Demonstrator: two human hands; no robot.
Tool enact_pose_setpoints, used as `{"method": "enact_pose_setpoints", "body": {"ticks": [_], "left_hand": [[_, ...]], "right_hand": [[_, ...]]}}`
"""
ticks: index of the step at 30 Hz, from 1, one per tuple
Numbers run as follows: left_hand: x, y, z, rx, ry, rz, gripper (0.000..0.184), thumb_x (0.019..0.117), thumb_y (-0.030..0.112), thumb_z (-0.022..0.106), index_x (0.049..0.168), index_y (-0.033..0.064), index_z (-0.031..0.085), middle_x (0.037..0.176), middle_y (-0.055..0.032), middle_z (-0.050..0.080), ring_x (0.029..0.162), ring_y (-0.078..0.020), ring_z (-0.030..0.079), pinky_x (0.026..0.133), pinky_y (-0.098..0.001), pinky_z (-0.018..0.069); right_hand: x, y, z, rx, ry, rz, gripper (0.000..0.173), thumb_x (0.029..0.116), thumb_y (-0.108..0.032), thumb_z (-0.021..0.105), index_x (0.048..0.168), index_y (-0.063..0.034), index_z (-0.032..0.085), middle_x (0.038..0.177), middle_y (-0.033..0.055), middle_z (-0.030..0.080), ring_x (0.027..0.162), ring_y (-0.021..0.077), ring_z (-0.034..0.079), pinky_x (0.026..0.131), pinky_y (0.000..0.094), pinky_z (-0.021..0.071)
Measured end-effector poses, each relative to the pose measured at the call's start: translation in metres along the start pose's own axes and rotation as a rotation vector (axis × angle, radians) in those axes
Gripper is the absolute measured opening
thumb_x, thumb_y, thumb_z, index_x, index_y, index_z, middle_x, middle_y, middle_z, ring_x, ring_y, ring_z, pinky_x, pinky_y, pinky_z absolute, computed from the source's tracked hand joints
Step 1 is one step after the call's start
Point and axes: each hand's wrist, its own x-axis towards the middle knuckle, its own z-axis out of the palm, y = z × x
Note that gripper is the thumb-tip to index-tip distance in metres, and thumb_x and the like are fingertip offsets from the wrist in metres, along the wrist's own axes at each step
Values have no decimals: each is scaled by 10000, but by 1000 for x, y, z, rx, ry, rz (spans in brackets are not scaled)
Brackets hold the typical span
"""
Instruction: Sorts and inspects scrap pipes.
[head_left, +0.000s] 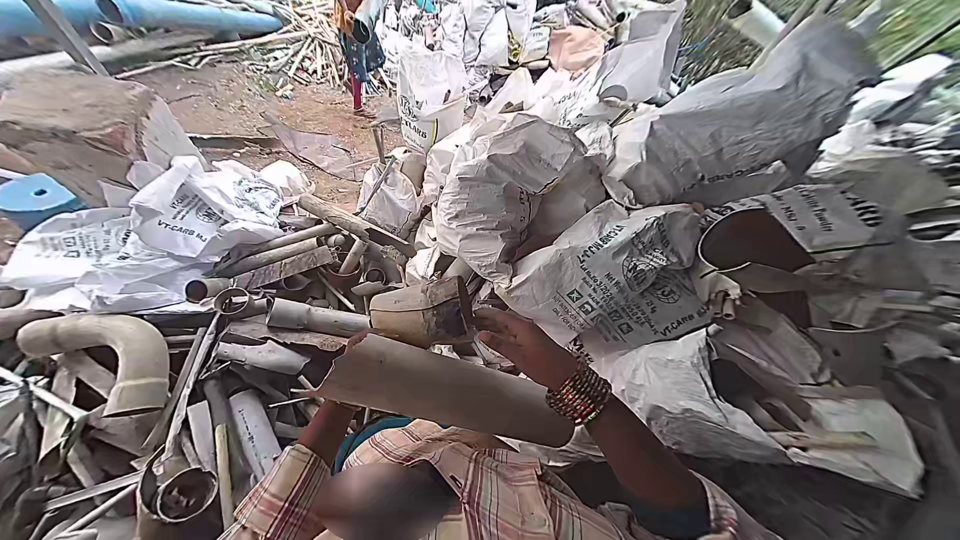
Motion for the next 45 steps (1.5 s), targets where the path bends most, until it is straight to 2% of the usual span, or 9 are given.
{"method": "enact_pose_setpoints", "body": {"ticks": [3,6,10,17,27,34,39,43,45], "left_hand": [[32,-43,-33,-2,-533,487,244,1031,260,561,959,256,794,912,145,766,834,85,679,787,-128,551],[37,-44,-36,10,-622,583,195,1008,256,609,1051,275,798,1001,162,770,912,81,683,850,-149,557],[32,-34,-34,54,-671,624,205,1018,286,595,1085,292,789,1060,215,750,987,121,655,894,-126,532],[30,-33,-32,27,-659,518,125,959,329,700,987,275,810,987,156,770,928,58,691,853,-183,570],[31,-30,-31,41,-702,488,97,949,240,714,969,249,809,975,138,774,918,40,699,855,-207,581],[32,-27,-31,238,-745,709,151,989,293,670,985,191,781,1025,145,754,1015,67,658,932,-199,542],[31,-16,-31,444,-683,874,268,987,349,664,912,121,782,1092,53,740,1187,13,579,1089,-232,426],[32,-17,-31,524,-573,952,318,983,453,648,866,192,787,1279,37,641,1371,-34,436,1188,-270,320],[33,-19,-32,553,-544,971,317,980,475,640,864,223,793,1307,46,626,1383,-37,419,1177,-264,316]], "right_hand": [[15,-22,20,5,-42,36,532,978,-259,700,1352,73,519,1246,177,662,1134,130,652,1009,280,506],[13,-33,37,127,73,64,365,965,-50,668,1275,95,541,1110,137,689,932,93,728,854,248,614],[7,-33,51,246,190,13,306,961,-6,637,1240,87,555,1042,72,717,870,51,738,805,214,630],[0,-26,56,193,264,-142,275,1099,-129,411,1116,60,610,969,4,714,881,7,731,814,213,636],[-8,-22,60,558,347,-44,400,1089,-147,233,1122,-25,613,994,-22,750,931,88,750,850,319,649],[-18,6,58,269,261,-351,147,963,-145,675,1026,-16,706,964,-97,751,914,-59,694,856,175,587],[-28,27,74,180,438,-474,212,976,-206,664,958,-11,745,974,-72,763,965,-98,669,902,136,551],[-33,34,70,-36,647,-593,266,979,-178,630,946,65,734,976,51,770,992,-65,675,942,119,514],[-37,39,65,-53,708,-633,279,1010,-230,615,964,22,726,982,16,762,998,-74,668,943,123,519]]}}
